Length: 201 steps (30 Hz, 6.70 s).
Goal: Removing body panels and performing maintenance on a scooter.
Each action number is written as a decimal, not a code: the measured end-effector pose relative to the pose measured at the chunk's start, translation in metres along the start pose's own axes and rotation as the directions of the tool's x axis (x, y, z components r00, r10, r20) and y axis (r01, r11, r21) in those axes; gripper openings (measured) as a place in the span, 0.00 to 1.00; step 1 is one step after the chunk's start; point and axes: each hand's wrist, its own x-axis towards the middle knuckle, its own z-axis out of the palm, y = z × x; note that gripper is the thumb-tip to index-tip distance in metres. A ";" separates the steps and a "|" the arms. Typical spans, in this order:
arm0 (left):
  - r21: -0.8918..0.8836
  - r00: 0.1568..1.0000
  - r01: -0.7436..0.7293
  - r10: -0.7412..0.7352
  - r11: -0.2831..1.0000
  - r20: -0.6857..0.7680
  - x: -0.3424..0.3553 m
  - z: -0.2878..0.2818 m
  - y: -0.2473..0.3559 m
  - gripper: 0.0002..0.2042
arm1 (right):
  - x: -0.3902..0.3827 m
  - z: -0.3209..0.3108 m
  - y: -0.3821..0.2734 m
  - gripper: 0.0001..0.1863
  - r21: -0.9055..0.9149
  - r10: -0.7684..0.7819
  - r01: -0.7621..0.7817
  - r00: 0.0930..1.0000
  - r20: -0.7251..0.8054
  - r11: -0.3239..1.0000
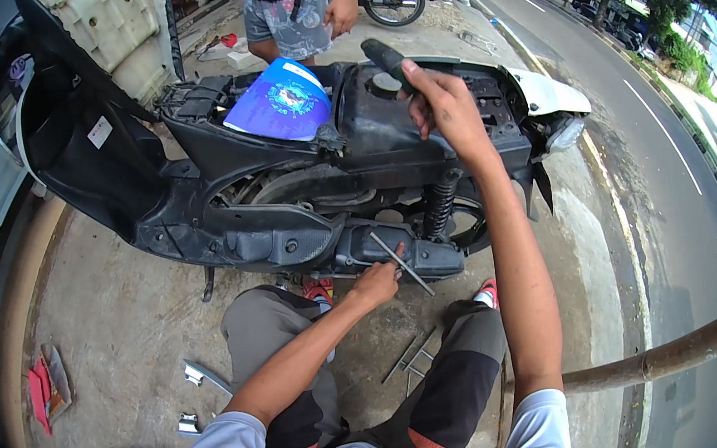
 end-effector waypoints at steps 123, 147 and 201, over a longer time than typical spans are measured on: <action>0.117 0.962 0.173 -0.194 0.978 0.194 -0.007 -0.027 0.022 0.41 | -0.115 0.019 0.287 0.15 -0.787 0.048 0.148 0.974 0.220 0.599; 0.126 0.971 0.179 -0.196 0.976 0.140 -0.014 -0.021 0.021 0.44 | -0.113 0.032 0.280 0.24 -0.737 0.003 0.186 0.969 0.247 0.650; 0.152 0.991 0.081 -0.095 0.985 0.091 -0.009 0.001 -0.005 0.45 | -0.116 0.038 0.311 0.06 -0.757 0.010 0.151 0.979 0.204 0.636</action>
